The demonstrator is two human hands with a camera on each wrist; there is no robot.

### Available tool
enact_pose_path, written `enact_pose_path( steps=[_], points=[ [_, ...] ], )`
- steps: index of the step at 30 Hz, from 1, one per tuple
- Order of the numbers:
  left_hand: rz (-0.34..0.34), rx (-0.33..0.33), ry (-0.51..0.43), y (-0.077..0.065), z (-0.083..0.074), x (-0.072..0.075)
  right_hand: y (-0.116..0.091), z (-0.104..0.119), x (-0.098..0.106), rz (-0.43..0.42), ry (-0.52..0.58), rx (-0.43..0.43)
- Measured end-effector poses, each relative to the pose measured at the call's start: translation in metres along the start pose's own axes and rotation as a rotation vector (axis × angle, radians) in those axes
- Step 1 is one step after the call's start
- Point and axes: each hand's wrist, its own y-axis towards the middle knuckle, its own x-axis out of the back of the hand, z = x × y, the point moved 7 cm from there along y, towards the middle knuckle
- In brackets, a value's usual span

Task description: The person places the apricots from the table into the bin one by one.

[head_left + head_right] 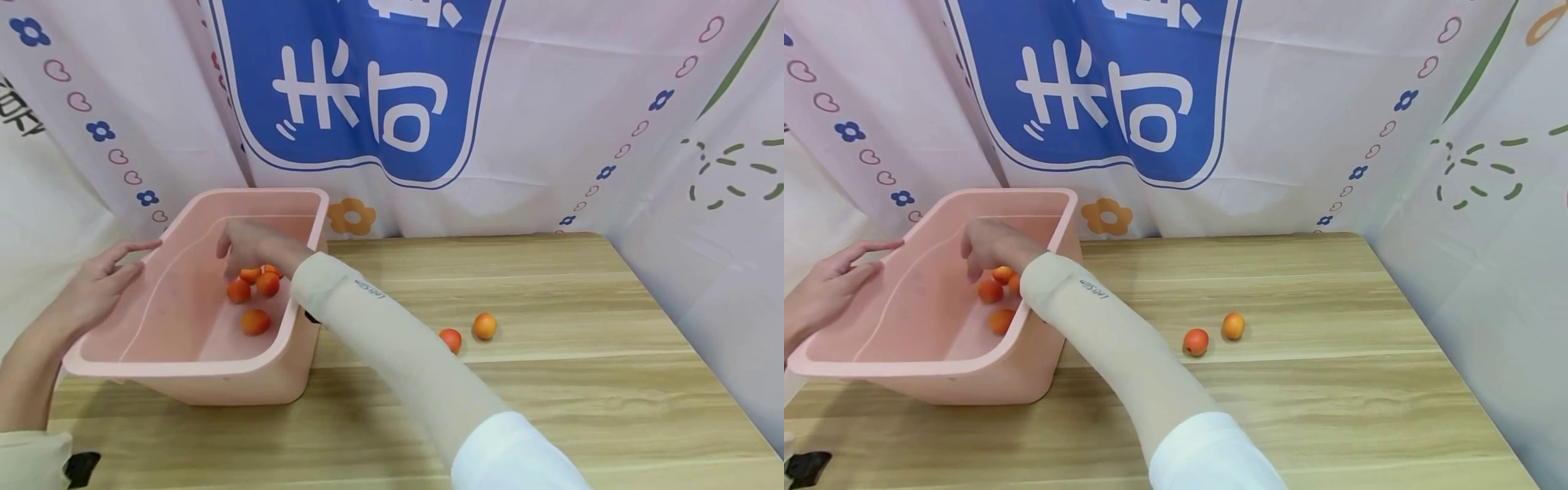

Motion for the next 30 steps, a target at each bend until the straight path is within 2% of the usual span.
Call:
enact_pose_path(
  steps=[3,7,13,21,26,30],
  points=[
    [0.015,0.014,-0.001,0.001,0.002,0.0,-0.002,0.007,0.005,-0.006,-0.064,0.096],
    [0.023,0.022,-0.002,0.001,0.003,0.0,-0.01,0.012,0.013,0.0,-0.085,0.212],
    [0.003,0.023,0.007,0.0,0.003,0.002,-0.036,0.015,0.032,-0.017,-0.002,0.396],
    [-0.02,0.011,-0.004,0.0,0.0,0.002,-0.074,0.003,0.061,-0.054,0.087,0.462],
    [-0.016,0.0,-0.037,0.0,-0.004,0.001,-0.093,-0.017,0.075,-0.136,0.156,0.528],
    [-0.01,0.003,-0.034,0.0,-0.006,-0.001,-0.105,-0.037,0.084,-0.171,0.206,0.545]
  ],
)
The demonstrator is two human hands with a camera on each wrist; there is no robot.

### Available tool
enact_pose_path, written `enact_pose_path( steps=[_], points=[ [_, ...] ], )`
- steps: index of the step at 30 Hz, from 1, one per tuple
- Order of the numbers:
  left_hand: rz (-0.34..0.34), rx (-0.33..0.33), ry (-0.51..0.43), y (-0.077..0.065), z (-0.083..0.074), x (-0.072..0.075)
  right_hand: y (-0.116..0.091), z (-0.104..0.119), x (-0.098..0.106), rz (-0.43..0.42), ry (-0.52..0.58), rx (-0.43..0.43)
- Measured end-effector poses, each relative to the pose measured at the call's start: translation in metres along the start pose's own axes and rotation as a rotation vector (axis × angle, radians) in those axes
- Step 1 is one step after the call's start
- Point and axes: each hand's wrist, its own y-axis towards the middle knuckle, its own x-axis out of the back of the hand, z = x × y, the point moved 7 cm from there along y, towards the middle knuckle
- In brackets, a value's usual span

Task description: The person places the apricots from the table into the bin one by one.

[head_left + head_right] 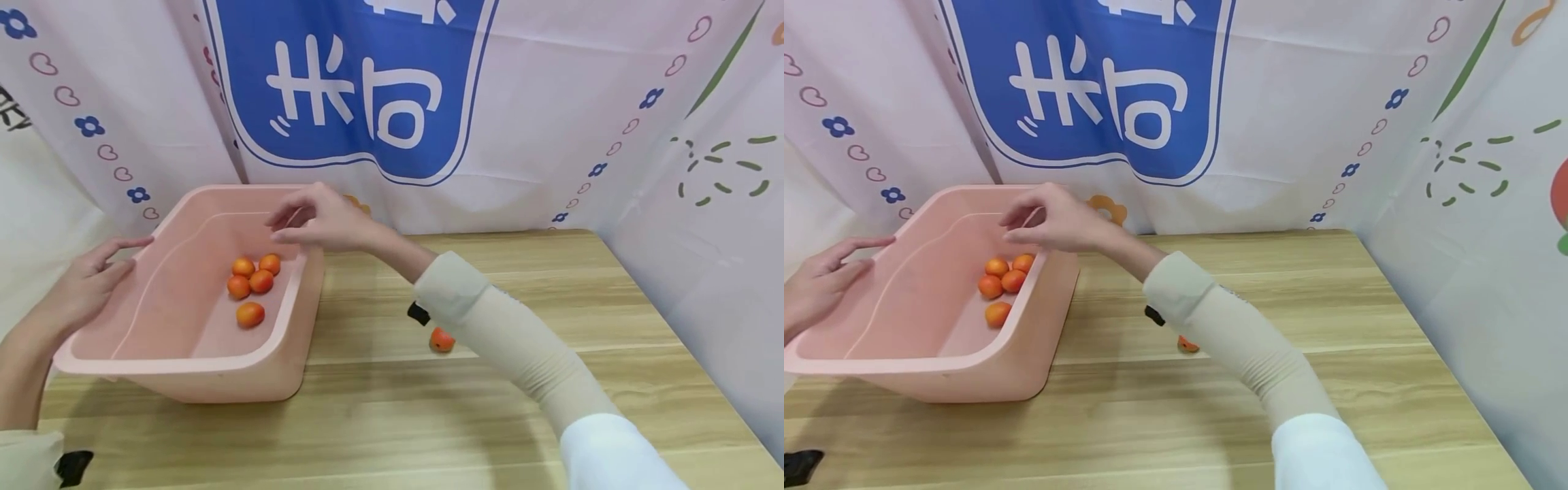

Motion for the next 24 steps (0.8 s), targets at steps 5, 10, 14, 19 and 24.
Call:
enact_pose_path(
  steps=[5,10,14,19,24],
  points=[
    [0.004,0.007,0.009,0.001,-0.001,-0.001,-0.024,-0.014,0.015,-0.011,0.016,-0.017],
    [-0.003,0.004,0.018,0.002,0.002,0.0,-0.05,-0.031,0.017,0.068,0.014,-0.023],
    [0.018,0.027,0.004,0.003,0.006,0.0,-0.068,-0.047,0.016,0.136,0.006,-0.043],
    [0.039,0.053,-0.005,0.001,0.01,-0.003,-0.09,-0.064,0.015,0.248,-0.052,-0.084],
    [0.024,0.029,-0.003,0.001,0.006,-0.001,-0.112,-0.08,0.015,0.327,-0.109,-0.126]
  ],
)
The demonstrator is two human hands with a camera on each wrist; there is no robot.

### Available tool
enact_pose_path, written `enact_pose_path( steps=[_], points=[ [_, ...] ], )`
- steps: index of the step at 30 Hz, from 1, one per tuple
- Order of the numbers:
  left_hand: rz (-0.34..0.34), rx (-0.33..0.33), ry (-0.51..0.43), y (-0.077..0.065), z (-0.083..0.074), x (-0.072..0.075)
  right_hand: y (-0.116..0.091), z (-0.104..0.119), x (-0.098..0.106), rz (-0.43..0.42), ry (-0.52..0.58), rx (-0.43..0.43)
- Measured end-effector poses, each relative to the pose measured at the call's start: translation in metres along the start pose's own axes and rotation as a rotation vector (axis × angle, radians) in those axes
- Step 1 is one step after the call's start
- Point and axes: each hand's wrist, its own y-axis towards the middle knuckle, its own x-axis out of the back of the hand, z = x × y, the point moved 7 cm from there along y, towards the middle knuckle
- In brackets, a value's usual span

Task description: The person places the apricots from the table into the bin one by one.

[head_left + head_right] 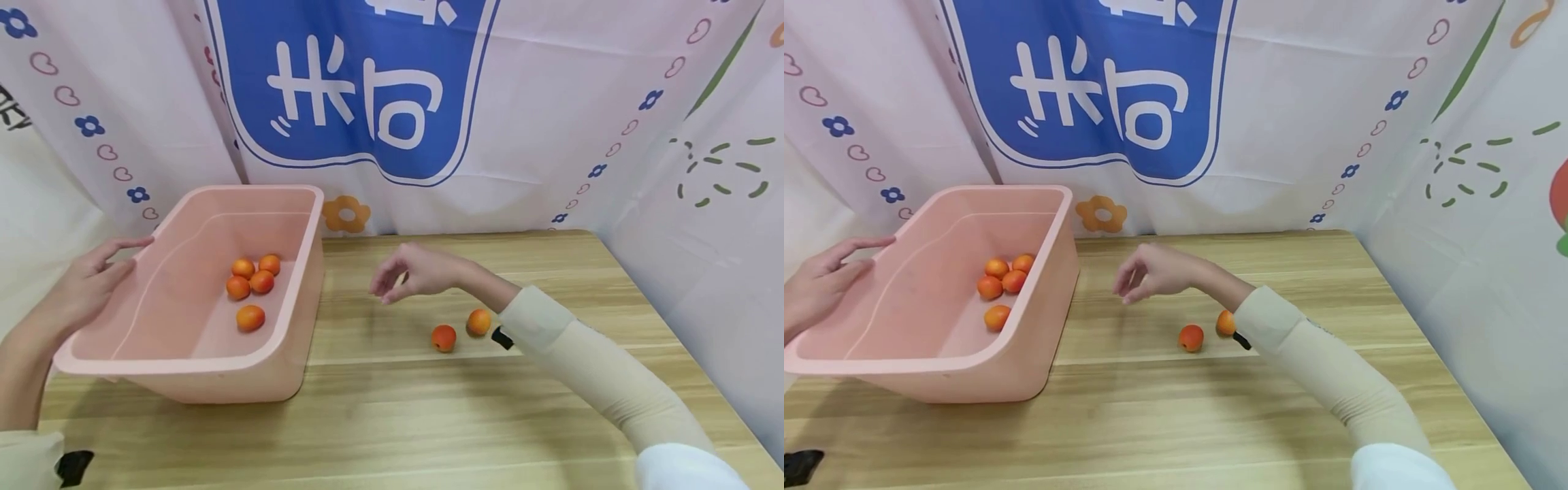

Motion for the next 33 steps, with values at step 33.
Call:
enact_pose_path(
  steps=[33],
  points=[
    [0.014,-0.008,-0.003,-0.001,0.005,0.002,-0.069,-0.063,-0.03,0.197,-0.131,-0.243]
  ],
)
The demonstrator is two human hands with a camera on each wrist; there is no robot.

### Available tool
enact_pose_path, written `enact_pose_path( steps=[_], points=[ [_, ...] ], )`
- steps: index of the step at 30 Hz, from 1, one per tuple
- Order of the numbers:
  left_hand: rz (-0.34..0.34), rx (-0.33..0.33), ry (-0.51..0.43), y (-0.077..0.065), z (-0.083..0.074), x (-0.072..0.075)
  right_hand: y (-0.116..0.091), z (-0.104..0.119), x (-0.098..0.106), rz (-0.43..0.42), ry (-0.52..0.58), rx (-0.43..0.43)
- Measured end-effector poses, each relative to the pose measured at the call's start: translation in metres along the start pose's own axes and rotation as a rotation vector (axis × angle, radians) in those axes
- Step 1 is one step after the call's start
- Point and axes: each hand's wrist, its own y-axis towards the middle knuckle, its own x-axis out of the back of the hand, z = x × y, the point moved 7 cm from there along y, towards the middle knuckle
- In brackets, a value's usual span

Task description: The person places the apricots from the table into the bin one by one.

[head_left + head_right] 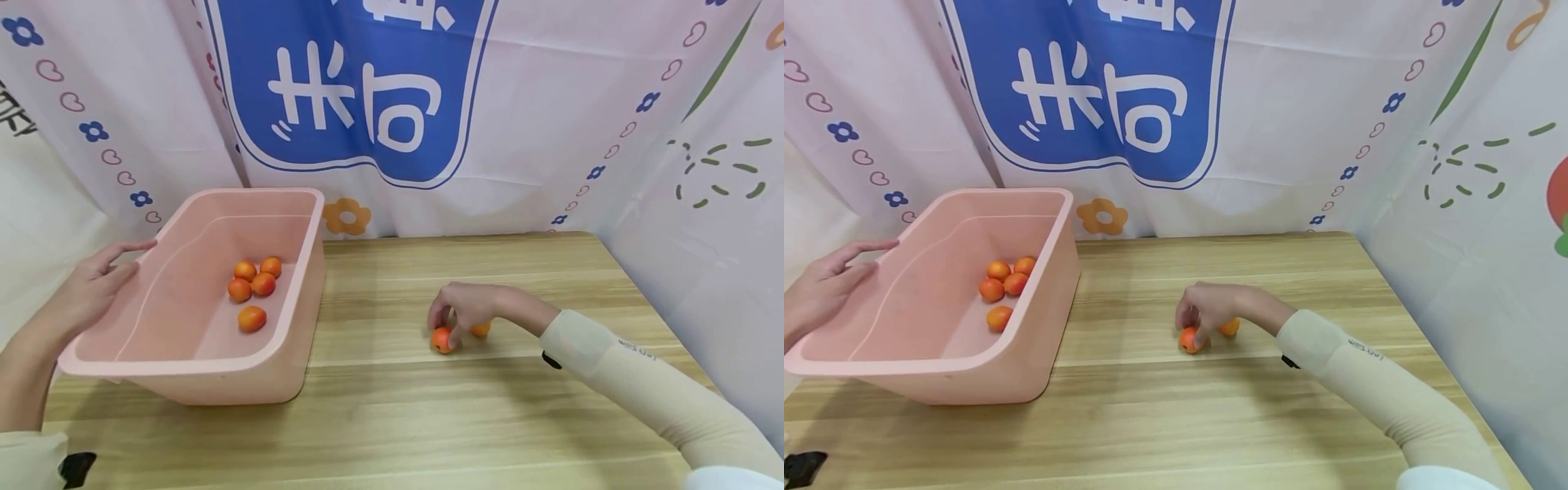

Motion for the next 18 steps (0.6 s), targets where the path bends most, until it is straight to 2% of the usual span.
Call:
enact_pose_path(
  steps=[18],
  points=[
    [0.011,0.009,0.006,0.0011,-0.002,-0.0005,-0.0008,0.0029,-0.0059,-0.001,-0.027,0.001]
  ],
)
